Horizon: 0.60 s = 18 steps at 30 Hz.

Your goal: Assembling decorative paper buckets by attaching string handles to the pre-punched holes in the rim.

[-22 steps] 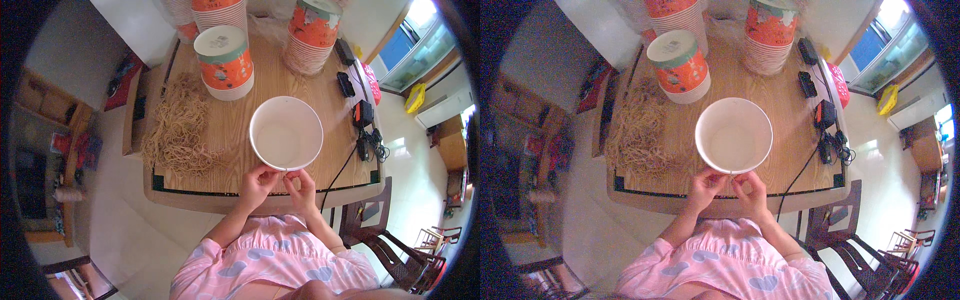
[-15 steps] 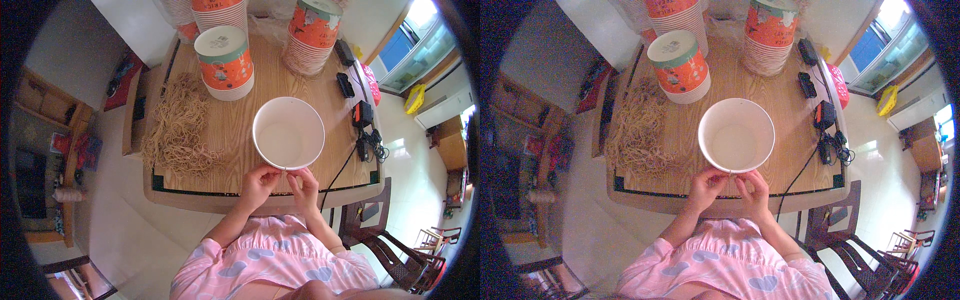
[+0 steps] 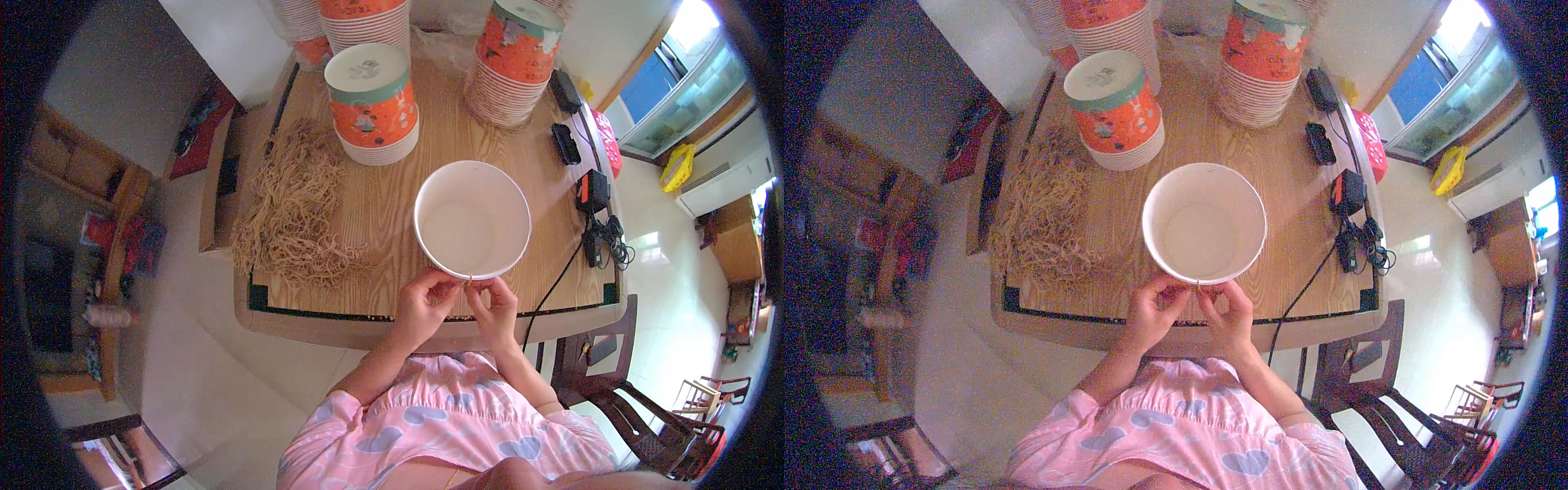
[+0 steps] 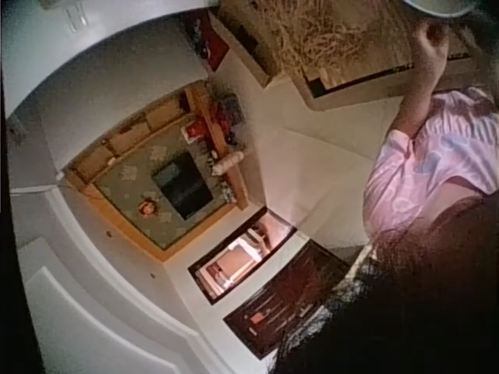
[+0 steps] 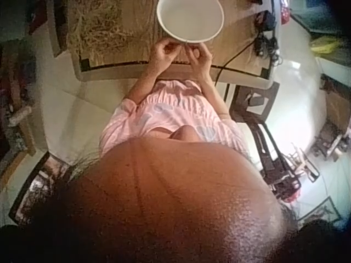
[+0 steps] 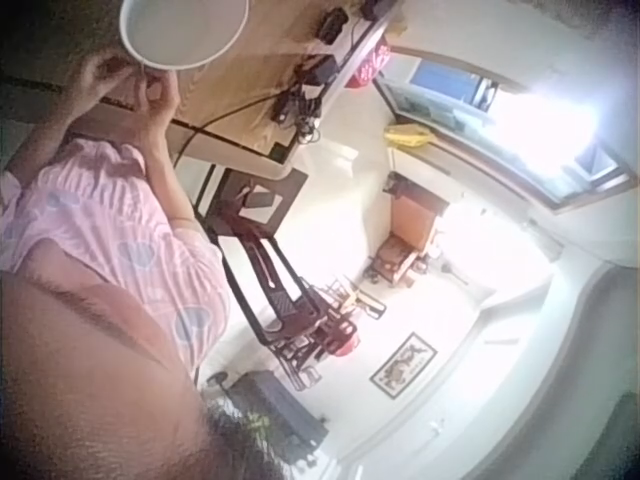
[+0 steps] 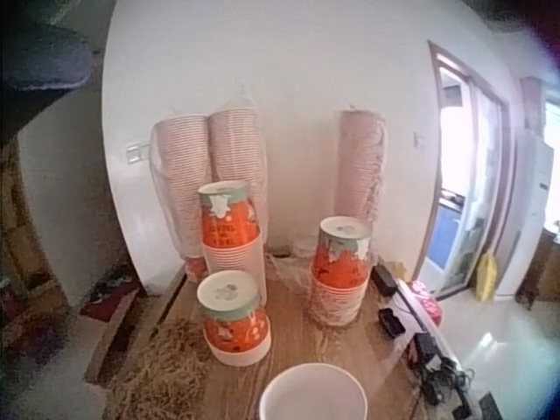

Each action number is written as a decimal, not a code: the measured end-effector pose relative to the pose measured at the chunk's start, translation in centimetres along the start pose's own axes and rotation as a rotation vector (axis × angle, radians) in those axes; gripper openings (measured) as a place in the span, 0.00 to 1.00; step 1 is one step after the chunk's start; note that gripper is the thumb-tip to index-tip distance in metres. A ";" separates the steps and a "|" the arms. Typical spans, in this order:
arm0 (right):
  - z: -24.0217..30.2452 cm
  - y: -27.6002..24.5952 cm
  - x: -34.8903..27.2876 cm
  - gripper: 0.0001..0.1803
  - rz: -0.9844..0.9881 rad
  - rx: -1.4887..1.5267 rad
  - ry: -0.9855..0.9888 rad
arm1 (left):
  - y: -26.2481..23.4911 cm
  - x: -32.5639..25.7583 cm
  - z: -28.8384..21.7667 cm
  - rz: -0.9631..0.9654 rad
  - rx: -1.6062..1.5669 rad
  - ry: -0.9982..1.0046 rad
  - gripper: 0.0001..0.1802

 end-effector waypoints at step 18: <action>1.4 0.1 0.6 0.04 0.031 -0.034 -0.039 | 0.4 0.0 -0.1 0.048 0.030 0.000 0.05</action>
Point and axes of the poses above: each hand's wrist, its own x-axis towards the middle knuckle, its own y-axis out of the palm, z = x × y, the point moved 2 cm from there along x, towards the middle knuckle, and after that the axes turned 13 degrees about -y, right-handed, at the moved point
